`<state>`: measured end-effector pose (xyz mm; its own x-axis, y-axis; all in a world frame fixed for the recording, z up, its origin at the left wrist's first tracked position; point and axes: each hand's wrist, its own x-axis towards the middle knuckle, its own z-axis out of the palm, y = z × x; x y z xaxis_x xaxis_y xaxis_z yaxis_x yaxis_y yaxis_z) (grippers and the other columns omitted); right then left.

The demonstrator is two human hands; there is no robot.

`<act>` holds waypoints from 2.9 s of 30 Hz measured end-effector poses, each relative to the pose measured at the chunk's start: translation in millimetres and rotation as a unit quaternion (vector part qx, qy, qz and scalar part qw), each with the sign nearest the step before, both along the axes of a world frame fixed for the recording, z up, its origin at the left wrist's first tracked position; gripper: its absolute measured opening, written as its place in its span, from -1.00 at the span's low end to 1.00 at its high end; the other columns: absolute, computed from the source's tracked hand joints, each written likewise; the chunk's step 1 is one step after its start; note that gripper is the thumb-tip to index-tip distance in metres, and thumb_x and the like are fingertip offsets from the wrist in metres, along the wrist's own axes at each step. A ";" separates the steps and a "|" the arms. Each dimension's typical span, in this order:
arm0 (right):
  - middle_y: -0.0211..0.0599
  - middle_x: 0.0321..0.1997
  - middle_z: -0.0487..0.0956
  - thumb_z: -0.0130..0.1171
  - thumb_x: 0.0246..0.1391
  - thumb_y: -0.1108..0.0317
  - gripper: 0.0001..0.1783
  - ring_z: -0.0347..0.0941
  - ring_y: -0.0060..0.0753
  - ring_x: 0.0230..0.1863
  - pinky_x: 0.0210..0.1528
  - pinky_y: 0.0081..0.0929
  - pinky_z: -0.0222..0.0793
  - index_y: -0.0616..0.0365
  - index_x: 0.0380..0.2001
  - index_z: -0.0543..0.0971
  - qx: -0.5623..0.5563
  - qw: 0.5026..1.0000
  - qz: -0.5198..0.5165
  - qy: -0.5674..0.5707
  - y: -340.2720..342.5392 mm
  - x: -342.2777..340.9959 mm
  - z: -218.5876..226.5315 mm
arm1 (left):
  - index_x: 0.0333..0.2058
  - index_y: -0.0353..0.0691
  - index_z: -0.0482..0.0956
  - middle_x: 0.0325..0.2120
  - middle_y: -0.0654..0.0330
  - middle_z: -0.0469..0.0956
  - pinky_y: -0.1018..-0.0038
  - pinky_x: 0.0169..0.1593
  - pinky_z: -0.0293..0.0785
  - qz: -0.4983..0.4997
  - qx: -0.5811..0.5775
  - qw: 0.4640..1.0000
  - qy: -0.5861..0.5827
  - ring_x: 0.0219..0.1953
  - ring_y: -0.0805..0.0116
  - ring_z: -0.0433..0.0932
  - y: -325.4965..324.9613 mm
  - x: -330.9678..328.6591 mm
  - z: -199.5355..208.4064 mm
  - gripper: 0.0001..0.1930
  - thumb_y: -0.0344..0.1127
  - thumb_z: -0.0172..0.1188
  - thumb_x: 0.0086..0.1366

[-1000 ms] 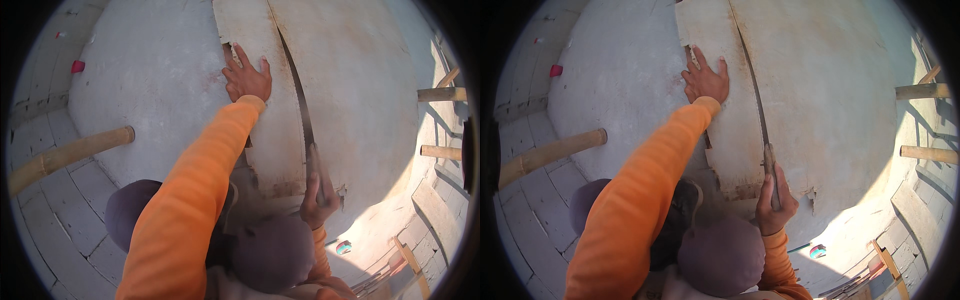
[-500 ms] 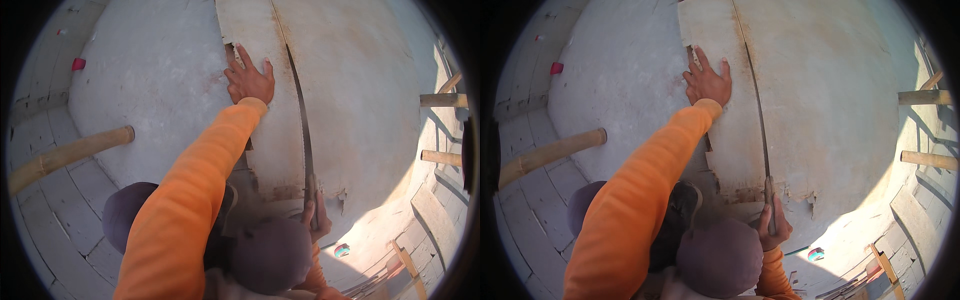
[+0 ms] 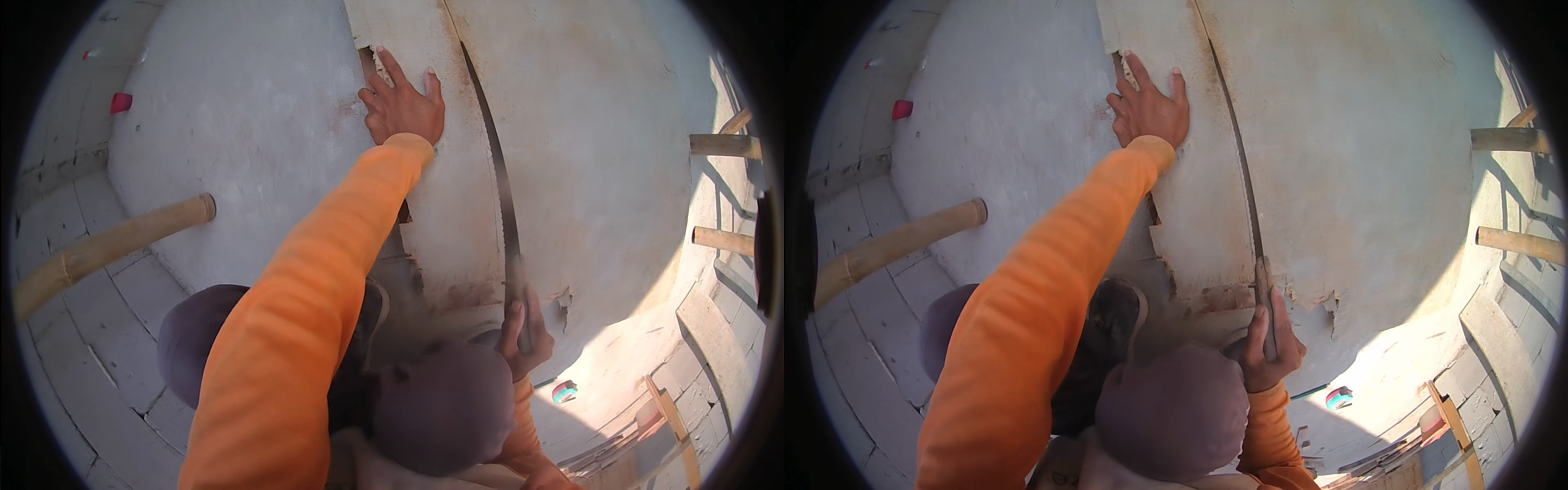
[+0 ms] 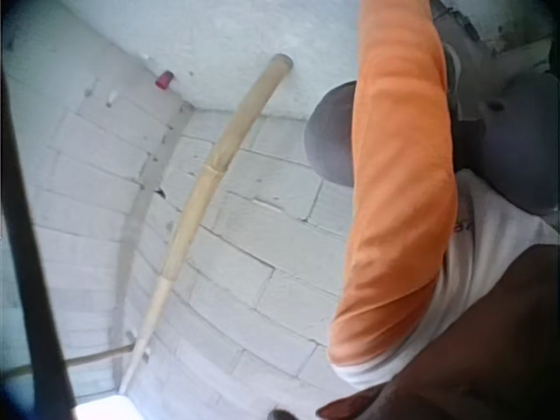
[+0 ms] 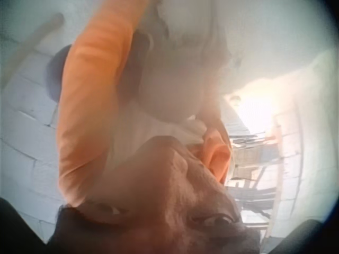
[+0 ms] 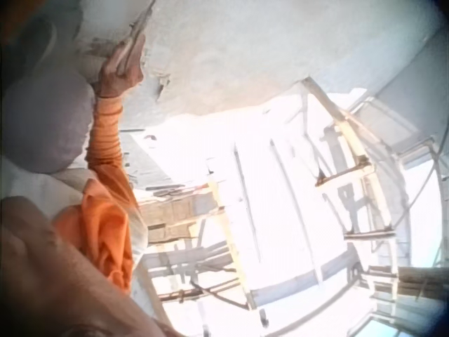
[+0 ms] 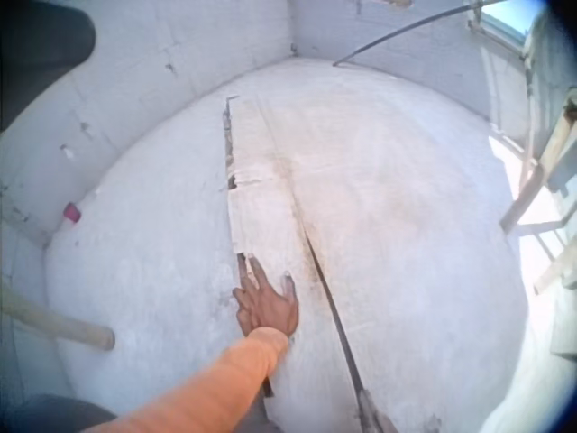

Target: The person saws a piece of plywood in half while holding it steady with one hand.

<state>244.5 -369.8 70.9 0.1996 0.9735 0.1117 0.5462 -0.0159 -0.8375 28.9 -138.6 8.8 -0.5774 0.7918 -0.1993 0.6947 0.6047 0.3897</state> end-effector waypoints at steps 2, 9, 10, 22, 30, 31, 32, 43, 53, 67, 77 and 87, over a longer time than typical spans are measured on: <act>-0.01 -0.21 0.77 0.25 0.29 0.49 -0.67 0.69 -0.53 -0.29 -0.16 -0.51 0.58 0.35 0.09 0.66 -0.034 0.999 0.010 -0.011 62.8 -21.5 -2.7 | 0.56 -0.09 -0.14 0.47 -0.07 0.08 -0.07 0.28 0.34 -0.003 -0.011 0.999 -0.031 0.32 -0.17 0.23 6.6 8.8 4.4 -0.10 0.25 -0.06 0.46; 0.05 -0.12 0.76 0.24 0.30 0.50 -0.68 0.73 -0.47 -0.23 -0.14 -0.51 0.60 0.38 0.08 0.66 -0.007 1.000 0.001 -0.003 46.3 -17.4 -9.0 | 0.56 -0.11 -0.13 0.51 -0.05 0.00 -0.03 0.28 0.34 -0.013 -0.015 0.999 -0.030 0.32 -0.14 0.24 5.8 4.9 5.0 -0.10 0.26 -0.07 0.46; 0.06 -0.09 0.76 0.23 0.30 0.49 -0.68 0.73 -0.43 -0.19 -0.12 -0.51 0.60 0.39 0.08 0.66 -0.027 1.000 -0.014 -0.002 6.6 -5.9 -0.5 | 0.56 -0.11 -0.13 0.52 -0.04 0.00 -0.03 0.29 0.34 -0.009 -0.002 1.000 -0.013 0.32 -0.13 0.24 3.8 4.7 2.4 -0.10 0.27 -0.07 0.46; 0.03 -0.15 0.77 0.25 0.27 0.48 -0.67 0.74 -0.39 -0.24 -0.13 -0.51 0.60 0.36 0.07 0.67 0.003 1.000 0.020 0.001 79.4 -25.8 -11.8 | 0.57 -0.09 -0.16 0.51 -0.08 0.01 -0.08 0.29 0.30 -0.018 -0.002 1.000 -0.022 0.32 -0.13 0.23 3.0 3.8 -5.3 -0.07 0.30 -0.07 0.45; 0.05 -0.13 0.77 0.28 0.26 0.49 -0.66 0.73 -0.42 -0.25 -0.17 -0.54 0.58 0.32 0.09 0.67 0.005 1.000 0.007 0.025 81.5 -24.8 -16.8 | 0.57 -0.08 -0.17 0.49 -0.11 0.03 -0.07 0.28 0.31 -0.008 -0.001 0.999 -0.031 0.33 -0.14 0.22 9.3 12.0 3.8 -0.07 0.32 -0.09 0.45; 0.04 -0.14 0.77 0.29 0.26 0.47 -0.66 0.72 -0.47 -0.29 -0.22 -0.56 0.56 0.30 0.09 0.67 0.001 0.999 0.006 0.036 118.2 -36.2 -16.7 | 0.57 -0.08 -0.17 0.48 -0.11 0.05 -0.08 0.28 0.31 -0.013 0.013 0.999 -0.026 0.33 -0.14 0.22 8.0 14.3 -4.2 -0.07 0.32 -0.09 0.45; 0.02 -0.15 0.77 0.30 0.26 0.45 -0.66 0.69 -0.51 -0.34 -0.26 -0.56 0.54 0.29 0.09 0.68 0.017 0.997 0.001 0.072 134.0 -46.1 -16.1 | 0.57 -0.09 -0.18 0.47 -0.12 0.07 -0.08 0.28 0.32 -0.016 0.026 0.999 -0.011 0.32 -0.15 0.22 7.2 8.8 -8.1 -0.06 0.33 -0.09 0.45; 0.07 -0.13 0.76 0.23 0.27 0.51 -0.66 0.74 -0.42 -0.23 -0.13 -0.55 0.59 0.41 0.08 0.65 -0.006 1.000 0.004 0.022 79.5 -29.5 -10.8 | 0.56 -0.12 -0.15 0.43 -0.11 0.12 -0.04 0.27 0.33 -0.011 0.008 1.000 -0.007 0.28 -0.14 0.25 3.5 6.9 -6.6 -0.06 0.33 -0.09 0.45; 0.08 -0.13 0.76 0.27 0.23 0.52 -0.65 0.77 -0.32 -0.21 -0.14 -0.51 0.61 0.36 0.08 0.66 0.012 1.000 0.005 0.001 -2.8 -0.3 -4.8 | 0.57 -0.07 -0.18 0.42 -0.15 0.13 -0.08 0.31 0.27 0.001 -0.003 1.000 0.000 0.33 -0.13 0.21 6.5 2.9 4.9 -0.08 0.33 -0.12 0.47; 0.10 -0.23 0.76 0.28 0.24 0.50 -0.66 0.78 -0.24 -0.22 -0.16 -0.51 0.61 0.36 0.07 0.66 -0.013 0.999 0.029 0.029 64.3 -14.8 29.6 | 0.57 -0.05 -0.17 0.42 -0.07 0.16 -0.05 0.28 0.34 0.010 -0.006 0.999 0.041 0.29 -0.11 0.28 11.7 3.4 6.9 -0.09 0.33 -0.11 0.47; 0.16 -0.14 0.74 0.27 0.21 0.55 -0.64 0.77 -0.20 -0.16 -0.11 -0.52 0.61 0.39 0.08 0.64 -0.053 0.997 0.053 -0.020 38.3 3.7 66.3 | 0.57 -0.06 -0.20 0.40 -0.11 0.18 -0.06 0.26 0.36 0.006 -0.017 1.000 0.024 0.26 -0.13 0.29 6.5 2.8 7.8 -0.07 0.34 -0.11 0.47; 0.13 -0.29 0.73 0.29 0.23 0.49 -0.65 0.76 -0.26 -0.32 -0.25 -0.43 0.59 0.30 0.08 0.66 -0.053 0.997 0.050 -0.030 105.4 -31.2 48.2 | 0.57 -0.07 -0.21 0.34 -0.13 0.23 -0.05 0.22 0.40 -0.015 -0.008 1.000 0.006 0.24 -0.13 0.30 6.4 0.2 0.1 -0.07 0.32 -0.10 0.47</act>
<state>213.2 -264.5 119.1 0.0969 0.9952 0.0162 0.5991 -0.0453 -0.7994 29.0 -132.2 8.9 -0.5564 0.8051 -0.2055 0.7166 0.5901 0.3718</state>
